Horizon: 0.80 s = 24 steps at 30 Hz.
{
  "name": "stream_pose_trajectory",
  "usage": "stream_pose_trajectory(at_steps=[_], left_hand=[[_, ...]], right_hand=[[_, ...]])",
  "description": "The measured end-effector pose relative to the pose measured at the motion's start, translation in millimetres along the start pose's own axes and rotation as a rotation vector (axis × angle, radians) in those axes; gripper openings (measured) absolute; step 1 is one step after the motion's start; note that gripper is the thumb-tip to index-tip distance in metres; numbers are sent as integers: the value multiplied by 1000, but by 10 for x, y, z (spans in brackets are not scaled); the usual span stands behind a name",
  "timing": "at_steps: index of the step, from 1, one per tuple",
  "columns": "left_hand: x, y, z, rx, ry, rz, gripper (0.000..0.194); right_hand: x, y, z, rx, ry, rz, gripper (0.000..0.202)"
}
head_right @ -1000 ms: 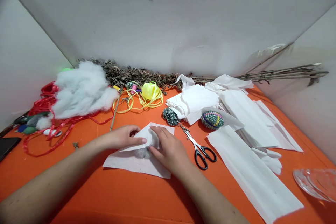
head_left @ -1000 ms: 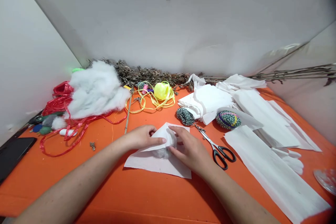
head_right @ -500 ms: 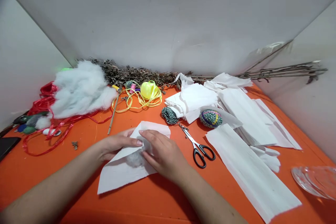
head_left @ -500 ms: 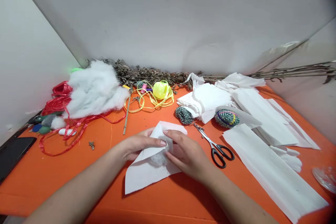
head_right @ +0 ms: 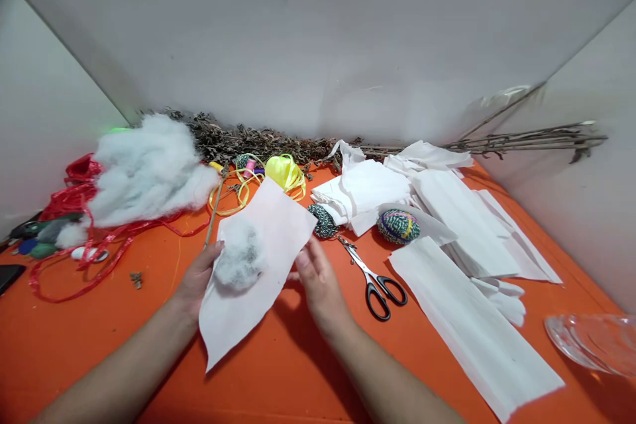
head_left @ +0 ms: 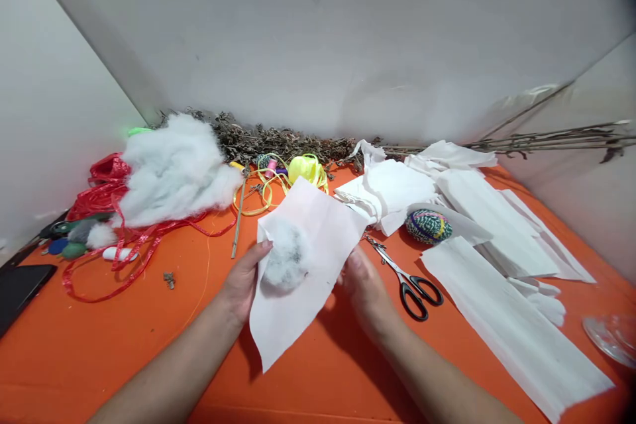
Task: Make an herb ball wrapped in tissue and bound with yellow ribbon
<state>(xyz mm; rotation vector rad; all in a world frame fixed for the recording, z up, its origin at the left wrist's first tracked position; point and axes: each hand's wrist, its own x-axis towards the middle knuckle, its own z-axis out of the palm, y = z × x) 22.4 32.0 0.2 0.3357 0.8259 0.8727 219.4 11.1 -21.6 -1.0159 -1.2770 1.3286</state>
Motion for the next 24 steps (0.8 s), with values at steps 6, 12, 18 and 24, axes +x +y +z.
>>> stream_pose_trajectory(at_steps=[6,12,18,24], left_hand=[[-17,-156,93,-24,-22,75,67],[-6,-257,117,26,-44,174,71],[-2,-310,131,77,-82,219,63],[17,-350,109,123,-44,251,52]], right_hand=[[-125,-141,184,101,19,93,64],[-145,-110,175,-54,130,116,45],[-187,36,84,-677,-125,-407,62],[-199,14,116,-937,-183,-493,71]])
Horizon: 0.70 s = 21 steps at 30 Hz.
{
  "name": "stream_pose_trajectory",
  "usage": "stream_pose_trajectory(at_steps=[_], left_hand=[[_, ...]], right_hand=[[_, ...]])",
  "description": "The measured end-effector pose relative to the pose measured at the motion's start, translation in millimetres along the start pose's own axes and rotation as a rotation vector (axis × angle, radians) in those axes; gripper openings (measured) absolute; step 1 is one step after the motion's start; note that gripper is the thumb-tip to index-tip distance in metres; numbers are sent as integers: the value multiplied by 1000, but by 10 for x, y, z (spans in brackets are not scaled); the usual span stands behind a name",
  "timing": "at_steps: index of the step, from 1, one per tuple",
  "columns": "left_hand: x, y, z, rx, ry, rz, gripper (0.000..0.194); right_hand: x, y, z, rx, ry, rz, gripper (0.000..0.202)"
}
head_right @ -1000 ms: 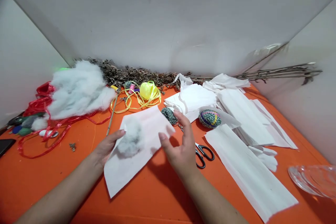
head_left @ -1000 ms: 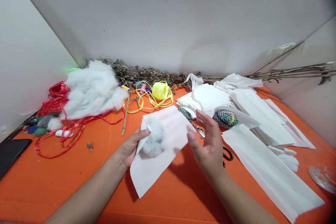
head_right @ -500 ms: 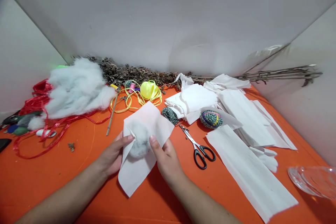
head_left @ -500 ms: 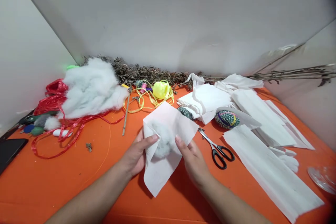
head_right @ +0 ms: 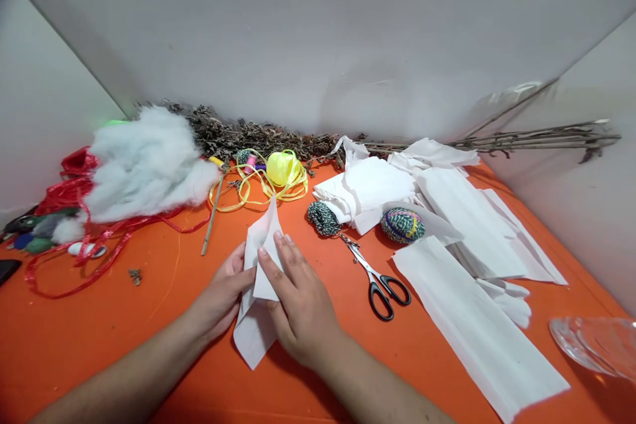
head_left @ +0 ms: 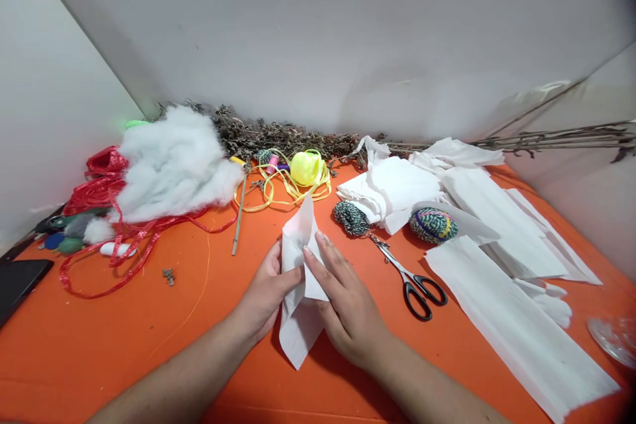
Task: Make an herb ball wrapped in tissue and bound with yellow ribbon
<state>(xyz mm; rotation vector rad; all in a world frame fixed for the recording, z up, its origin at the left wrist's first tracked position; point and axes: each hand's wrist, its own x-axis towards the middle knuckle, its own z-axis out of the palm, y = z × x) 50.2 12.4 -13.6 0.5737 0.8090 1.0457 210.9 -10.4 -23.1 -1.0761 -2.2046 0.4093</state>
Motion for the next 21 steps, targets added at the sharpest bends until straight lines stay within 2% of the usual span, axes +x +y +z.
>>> stream_pose_trajectory(at_steps=[6,12,21], left_hand=[[10,-14,19,67,27,16,54],[-19,22,28,60,-3,-8,58],[-57,55,36,-4,-14,-16,56]], right_hand=[[0,49,37,-77,-68,27,63],[3,47,41,-48,-83,92,58],[24,17,13,127,-7,201,55]])
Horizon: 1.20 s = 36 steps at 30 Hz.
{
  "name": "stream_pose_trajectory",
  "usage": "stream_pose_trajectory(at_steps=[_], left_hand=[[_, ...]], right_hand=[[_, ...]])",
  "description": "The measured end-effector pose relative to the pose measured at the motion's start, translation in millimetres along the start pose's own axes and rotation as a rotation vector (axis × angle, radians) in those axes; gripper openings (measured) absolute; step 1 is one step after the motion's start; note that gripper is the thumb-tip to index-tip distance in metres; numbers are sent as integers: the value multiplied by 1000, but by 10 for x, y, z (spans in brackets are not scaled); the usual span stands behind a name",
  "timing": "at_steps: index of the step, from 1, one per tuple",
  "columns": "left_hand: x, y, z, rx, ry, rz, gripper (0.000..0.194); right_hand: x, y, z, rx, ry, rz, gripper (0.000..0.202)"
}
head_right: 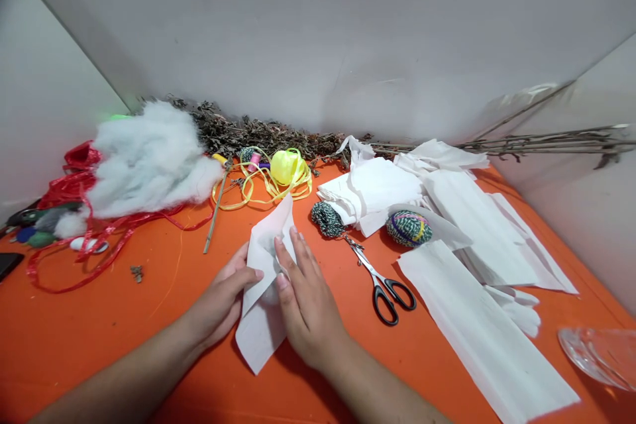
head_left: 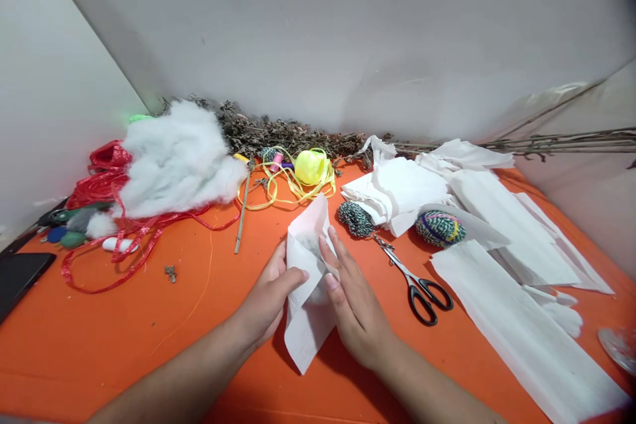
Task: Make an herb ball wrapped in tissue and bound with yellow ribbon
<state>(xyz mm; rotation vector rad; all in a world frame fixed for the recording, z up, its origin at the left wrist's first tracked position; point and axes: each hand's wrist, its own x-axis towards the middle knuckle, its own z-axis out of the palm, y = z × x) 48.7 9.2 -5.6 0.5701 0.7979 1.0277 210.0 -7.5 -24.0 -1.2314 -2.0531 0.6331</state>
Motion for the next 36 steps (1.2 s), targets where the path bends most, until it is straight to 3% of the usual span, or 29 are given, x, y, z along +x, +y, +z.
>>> stream_pose_trajectory(at_steps=[7,11,17,25,29,33,36], left_hand=[[31,6,0,26,66,64,77],[38,-21,-18,51,107,40,85],[52,-55,-45,71,106,28,91],[44,-28,-11,117,124,3,101],[24,-16,-18,69,69,52,80],[22,-14,-29,-12,-42,-96,46],[20,-25,-18,-83,-10,-133,41]], right_hand=[[8,4,-95,-94,220,42,52],[14,7,-128,-144,321,-97,47],[19,-30,-135,-235,332,-282,51],[8,-60,-119,-324,293,-332,48],[17,-34,-112,-264,315,-283,48],[0,-30,-108,-173,333,-262,53],[-30,-34,-97,-121,332,-284,59]])
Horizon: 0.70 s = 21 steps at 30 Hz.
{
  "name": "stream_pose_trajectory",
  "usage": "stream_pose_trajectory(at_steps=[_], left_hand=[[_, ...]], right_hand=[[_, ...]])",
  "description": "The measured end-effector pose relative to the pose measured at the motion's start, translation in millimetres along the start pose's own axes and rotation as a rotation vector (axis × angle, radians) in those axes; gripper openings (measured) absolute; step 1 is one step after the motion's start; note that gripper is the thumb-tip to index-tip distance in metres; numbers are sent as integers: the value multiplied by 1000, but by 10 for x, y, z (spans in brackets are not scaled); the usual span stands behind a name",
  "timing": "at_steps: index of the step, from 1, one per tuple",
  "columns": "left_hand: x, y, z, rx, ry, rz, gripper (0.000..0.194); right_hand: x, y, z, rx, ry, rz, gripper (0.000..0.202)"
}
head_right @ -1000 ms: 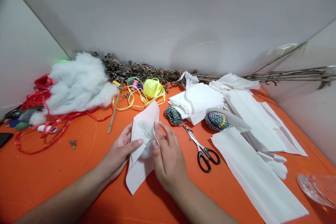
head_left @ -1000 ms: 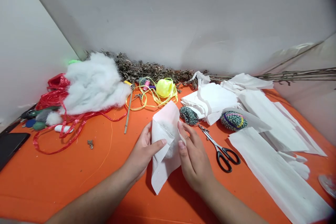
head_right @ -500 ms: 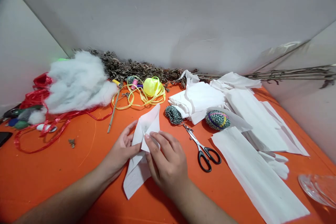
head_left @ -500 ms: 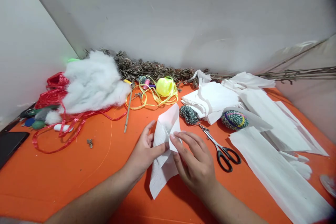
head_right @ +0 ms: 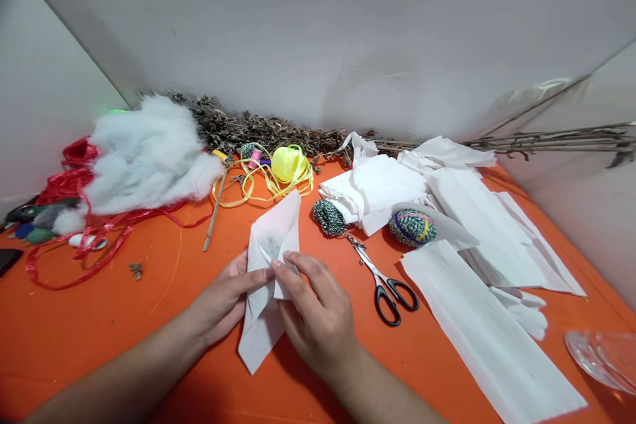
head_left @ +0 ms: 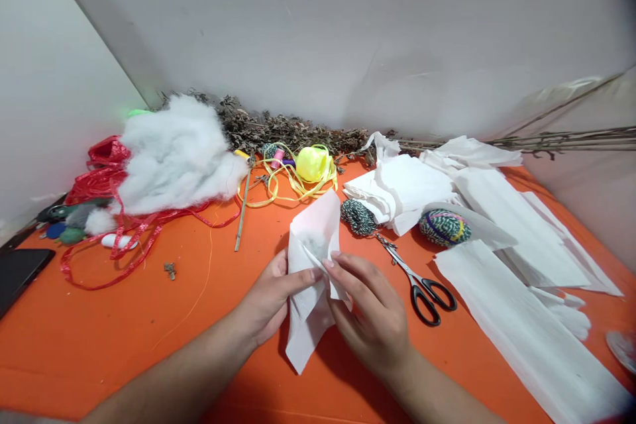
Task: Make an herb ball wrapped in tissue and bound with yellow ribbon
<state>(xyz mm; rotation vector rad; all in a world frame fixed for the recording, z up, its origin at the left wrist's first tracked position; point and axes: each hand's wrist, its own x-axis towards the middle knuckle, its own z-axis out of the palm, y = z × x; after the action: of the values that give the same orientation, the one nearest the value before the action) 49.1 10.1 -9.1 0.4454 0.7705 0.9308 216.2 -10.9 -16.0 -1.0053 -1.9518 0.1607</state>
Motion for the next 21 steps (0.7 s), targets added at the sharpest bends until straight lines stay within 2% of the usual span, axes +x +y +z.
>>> stream_pose_trajectory(at_steps=[3,9,16,21], left_hand=[[-3,-12,10,-36,43,-2,48],[-5,-22,-6,24,-9,0,50],[10,-54,38,78,63,100,45],[20,-46,19,204,108,138,52]], right_hand=[[-13,-19,5,32,1,-3,61],[7,-50,16,54,46,66,67],[-23,-46,36,16,-173,-77,67],[7,-69,86,-100,-263,-57,60]])
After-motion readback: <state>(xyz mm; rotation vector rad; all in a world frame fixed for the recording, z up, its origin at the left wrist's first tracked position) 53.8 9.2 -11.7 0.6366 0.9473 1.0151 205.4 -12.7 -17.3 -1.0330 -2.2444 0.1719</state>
